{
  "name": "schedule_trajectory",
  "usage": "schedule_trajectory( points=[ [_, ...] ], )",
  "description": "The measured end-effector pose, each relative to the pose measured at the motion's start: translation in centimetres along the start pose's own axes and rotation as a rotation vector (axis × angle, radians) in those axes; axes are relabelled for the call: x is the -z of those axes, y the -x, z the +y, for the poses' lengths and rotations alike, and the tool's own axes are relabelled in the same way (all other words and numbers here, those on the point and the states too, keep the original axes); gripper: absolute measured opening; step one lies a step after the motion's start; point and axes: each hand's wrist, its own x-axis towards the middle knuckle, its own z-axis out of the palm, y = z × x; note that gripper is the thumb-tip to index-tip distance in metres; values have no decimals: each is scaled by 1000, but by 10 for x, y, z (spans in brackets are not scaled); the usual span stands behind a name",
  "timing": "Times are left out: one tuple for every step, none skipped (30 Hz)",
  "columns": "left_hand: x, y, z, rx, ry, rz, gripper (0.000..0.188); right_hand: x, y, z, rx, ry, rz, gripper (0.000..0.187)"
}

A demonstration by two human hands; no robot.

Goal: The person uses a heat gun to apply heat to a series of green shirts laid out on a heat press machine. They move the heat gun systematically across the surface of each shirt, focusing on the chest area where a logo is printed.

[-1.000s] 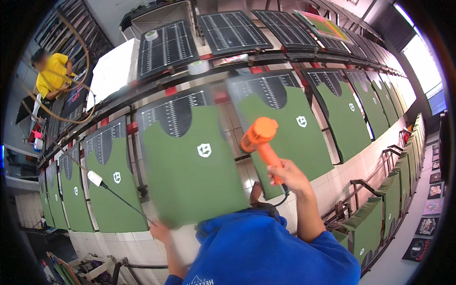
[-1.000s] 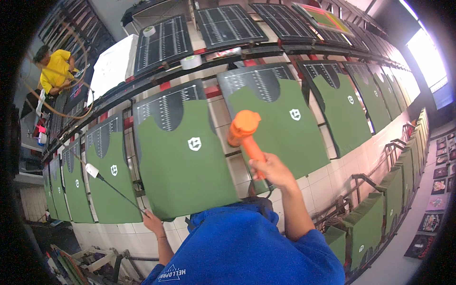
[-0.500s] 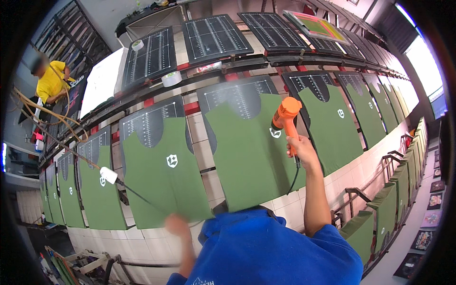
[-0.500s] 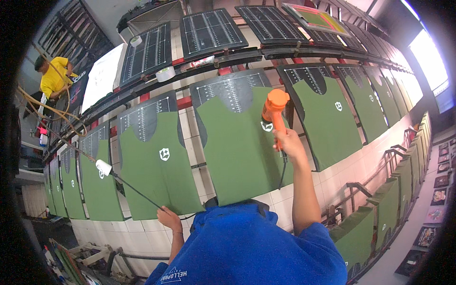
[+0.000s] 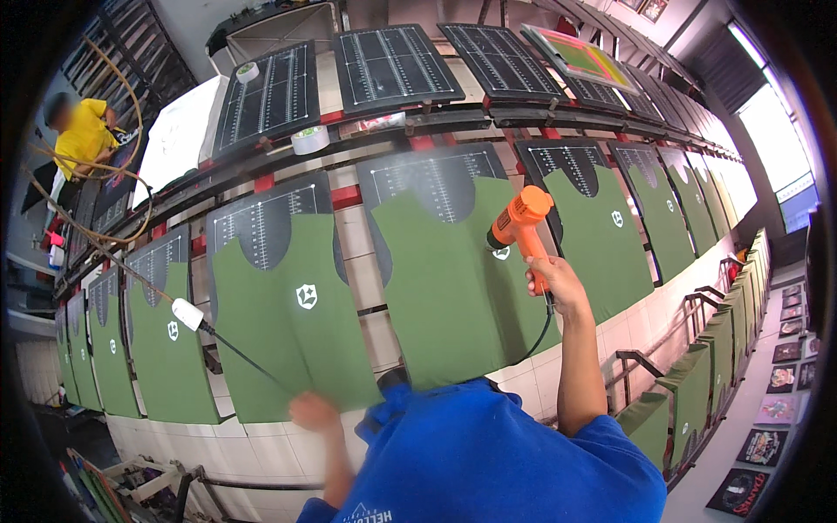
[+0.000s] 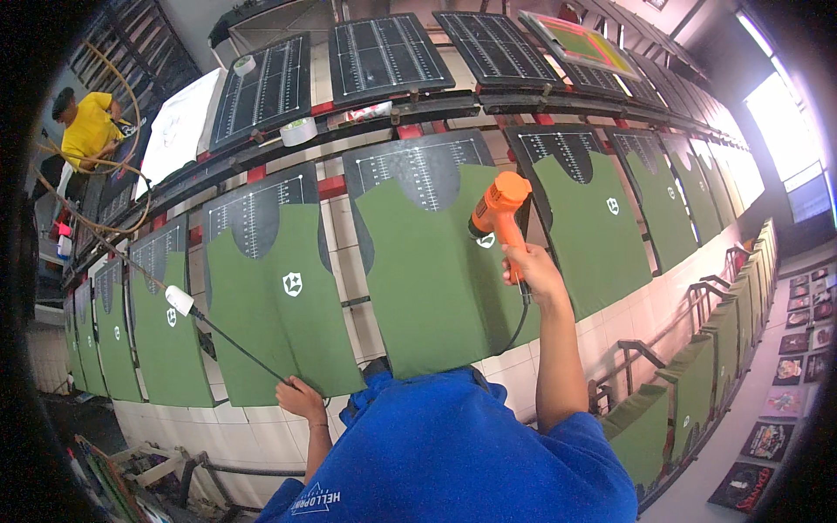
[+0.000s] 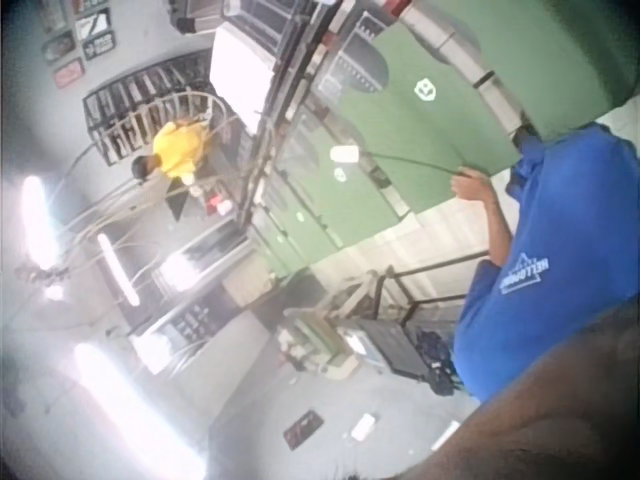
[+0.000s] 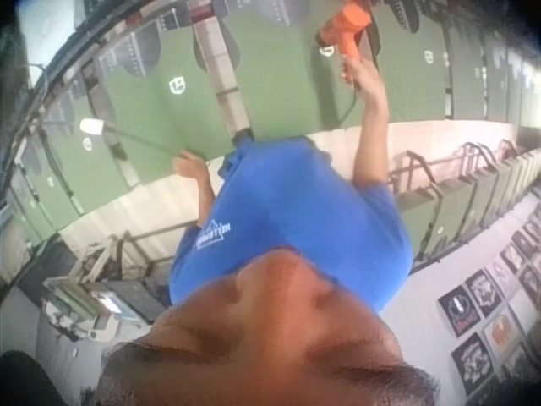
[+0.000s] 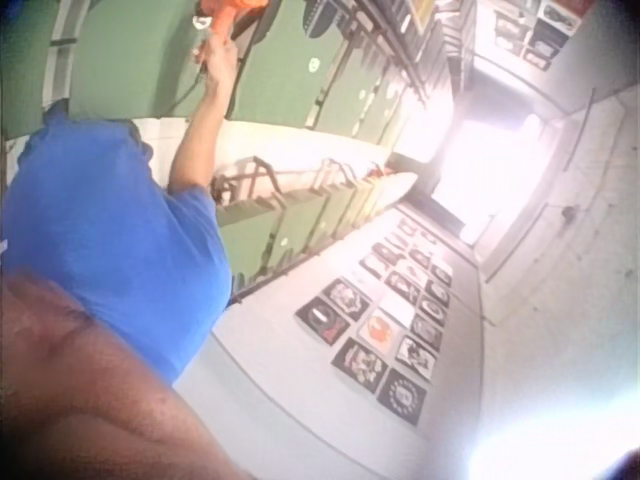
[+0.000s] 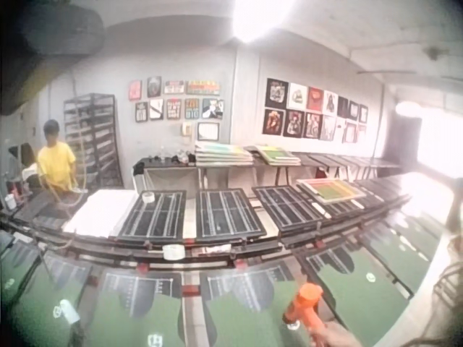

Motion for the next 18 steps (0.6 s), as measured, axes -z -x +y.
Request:
schedule_trajectory(
  points=[
    [-1,0,0,-19,7,8,30,1,2,-1,-35,-32,31,22],
    [-1,0,0,-39,14,17,31,0,3,-1,-3,17,9,22],
    [-1,-1,0,-31,22,22,32,-1,4,-1,22,61,27,22],
    [-2,-2,0,-24,31,29,33,-1,5,-1,61,88,6,23],
    [-2,-2,1,-13,50,31,34,-2,6,-1,36,91,36,23],
    [-2,-2,1,-12,52,42,34,-2,8,-1,23,77,27,23],
    [-2,-3,2,-12,62,46,35,-2,9,-1,7,62,18,24],
    [-2,-2,2,-6,82,40,35,-3,11,-1,-11,49,19,24],
    [-1,-2,3,-16,66,47,35,-3,13,-2,-28,37,21,25],
    [-1,-1,3,-20,63,47,34,-4,14,-2,-39,21,50,25],
    [-1,-1,3,-23,61,49,34,-5,15,-1,-24,51,33,25],
    [-1,-1,4,-12,50,23,33,-6,16,0,-4,76,41,25],
    [-1,-1,3,0,37,-4,32,-6,17,0,8,88,6,25],
    [-1,-1,2,14,24,-32,31,-5,18,0,-5,84,30,26],
    [0,-1,2,13,34,-33,31,-4,20,0,-23,65,13,26],
    [0,-1,2,15,43,-37,31,-2,21,0,-40,42,22,27],
    [0,-1,1,16,52,-41,31,0,22,1,-40,60,3,26],
    [-1,-1,1,19,50,-28,31,2,22,2,-37,76,10,26]
  ],
)
